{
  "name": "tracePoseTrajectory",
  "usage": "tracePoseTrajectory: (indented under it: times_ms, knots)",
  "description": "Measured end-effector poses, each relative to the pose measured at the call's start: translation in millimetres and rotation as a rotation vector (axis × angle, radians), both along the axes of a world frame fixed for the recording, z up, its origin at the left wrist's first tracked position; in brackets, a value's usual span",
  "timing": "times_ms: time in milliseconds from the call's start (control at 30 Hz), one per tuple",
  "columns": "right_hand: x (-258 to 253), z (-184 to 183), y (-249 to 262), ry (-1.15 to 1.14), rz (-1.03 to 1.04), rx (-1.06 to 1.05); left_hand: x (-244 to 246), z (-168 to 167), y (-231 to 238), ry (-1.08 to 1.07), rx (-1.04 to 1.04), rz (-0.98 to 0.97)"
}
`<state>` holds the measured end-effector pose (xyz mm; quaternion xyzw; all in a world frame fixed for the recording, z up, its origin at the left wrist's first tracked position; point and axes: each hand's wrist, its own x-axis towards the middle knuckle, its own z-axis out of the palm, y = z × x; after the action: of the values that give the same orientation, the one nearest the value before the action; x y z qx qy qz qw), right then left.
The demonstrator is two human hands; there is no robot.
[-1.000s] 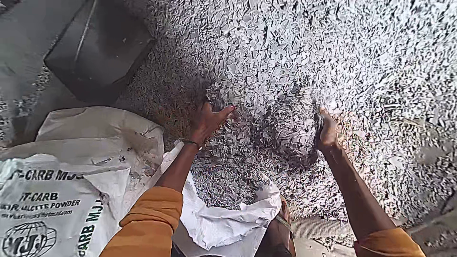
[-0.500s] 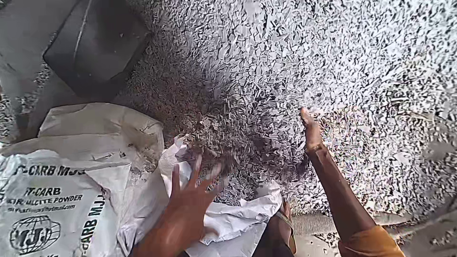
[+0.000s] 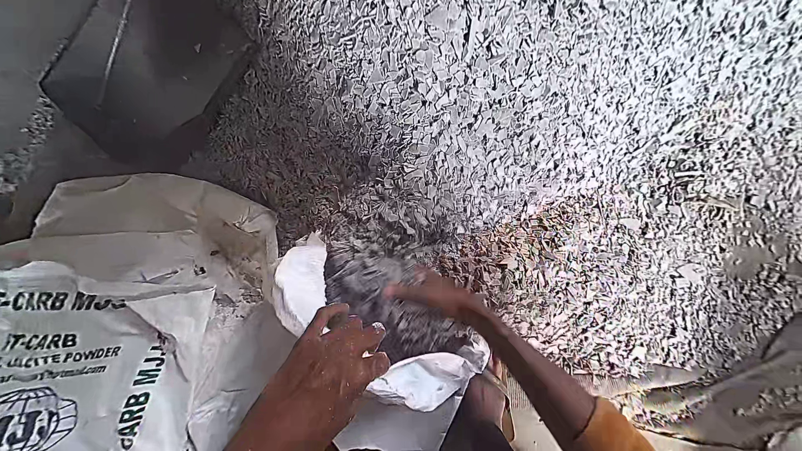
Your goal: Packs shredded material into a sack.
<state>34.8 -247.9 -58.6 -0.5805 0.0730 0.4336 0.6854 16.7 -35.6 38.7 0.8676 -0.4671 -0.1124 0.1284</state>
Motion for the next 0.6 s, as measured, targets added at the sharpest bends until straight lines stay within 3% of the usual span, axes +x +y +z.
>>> tracePoseTrajectory:
  times_ms: [133, 200, 233, 300, 433, 500, 600]
  knots:
    - [-60, -10, 48, -0.346, 0.456, 0.230, -1, 3, 3, 0.131, 0.023, -0.038]
    - [-60, -10, 54, -0.373, 0.612, 0.178, -4, 7, 6, 0.236, 0.025, -0.043]
    - [-54, -10, 54, -0.437, 0.586, 0.097, -6, 7, 9, 0.239, 0.014, -0.040]
    - [-33, -3, 22, -0.583, 0.328, -0.166, -5, 5, 16, 0.218, -0.022, -0.039]
    - [-42, -5, -113, -0.851, -0.517, -0.822, -9, 11, 26, 0.259, -0.031, -0.027]
    - [-91, -24, -186, -0.748, -0.745, -1.150, -12, 14, 29, 0.314, -0.008, 0.002]
    - [-190, -89, -260, -0.302, -0.876, -1.534, -14, 15, 31, 0.382, 0.018, 0.039]
